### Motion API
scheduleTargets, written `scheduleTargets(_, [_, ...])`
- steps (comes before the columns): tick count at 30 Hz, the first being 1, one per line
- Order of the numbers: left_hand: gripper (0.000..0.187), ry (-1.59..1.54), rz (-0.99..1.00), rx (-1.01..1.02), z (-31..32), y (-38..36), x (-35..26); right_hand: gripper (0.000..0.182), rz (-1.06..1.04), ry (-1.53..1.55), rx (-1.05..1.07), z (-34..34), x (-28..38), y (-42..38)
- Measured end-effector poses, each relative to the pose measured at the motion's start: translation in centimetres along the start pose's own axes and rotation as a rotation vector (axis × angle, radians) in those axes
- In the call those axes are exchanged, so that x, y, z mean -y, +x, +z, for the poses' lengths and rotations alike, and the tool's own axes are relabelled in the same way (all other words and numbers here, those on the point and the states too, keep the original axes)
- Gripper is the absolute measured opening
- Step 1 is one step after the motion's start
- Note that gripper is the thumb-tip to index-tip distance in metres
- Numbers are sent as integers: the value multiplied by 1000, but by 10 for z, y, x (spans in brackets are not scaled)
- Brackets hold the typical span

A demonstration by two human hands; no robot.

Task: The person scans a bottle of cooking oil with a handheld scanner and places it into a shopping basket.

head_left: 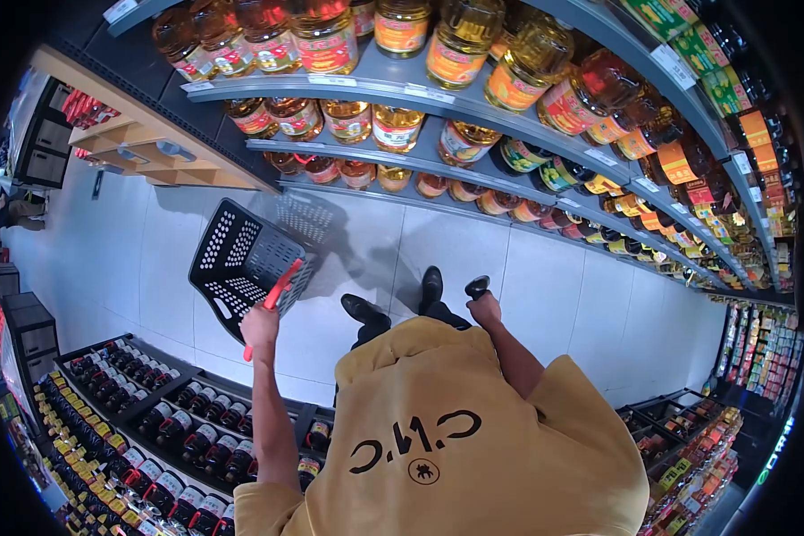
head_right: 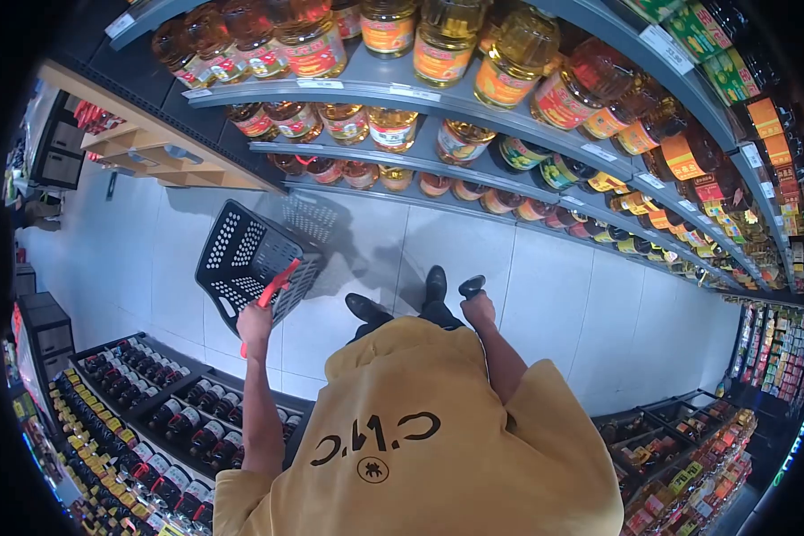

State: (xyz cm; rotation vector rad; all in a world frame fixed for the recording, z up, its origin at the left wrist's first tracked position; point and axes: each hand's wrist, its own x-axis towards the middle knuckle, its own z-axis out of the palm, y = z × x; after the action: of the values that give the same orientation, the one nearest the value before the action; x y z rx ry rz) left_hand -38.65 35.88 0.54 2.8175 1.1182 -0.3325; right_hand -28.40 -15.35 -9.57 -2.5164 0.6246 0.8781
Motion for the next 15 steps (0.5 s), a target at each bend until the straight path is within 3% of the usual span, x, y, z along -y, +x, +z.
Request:
scheduleTargets(9, [31,-92,-59,105,-12,12,-17,56,52,19,9,35,46,-42])
scheduleTargets(12, [36,-276,-45,160,-19,9,-16,56,58,4,-4,55,41,-39])
scheduleTargets(15, [46,-385,76,265,1,20,10,56,31,15,-11,62,43,-38])
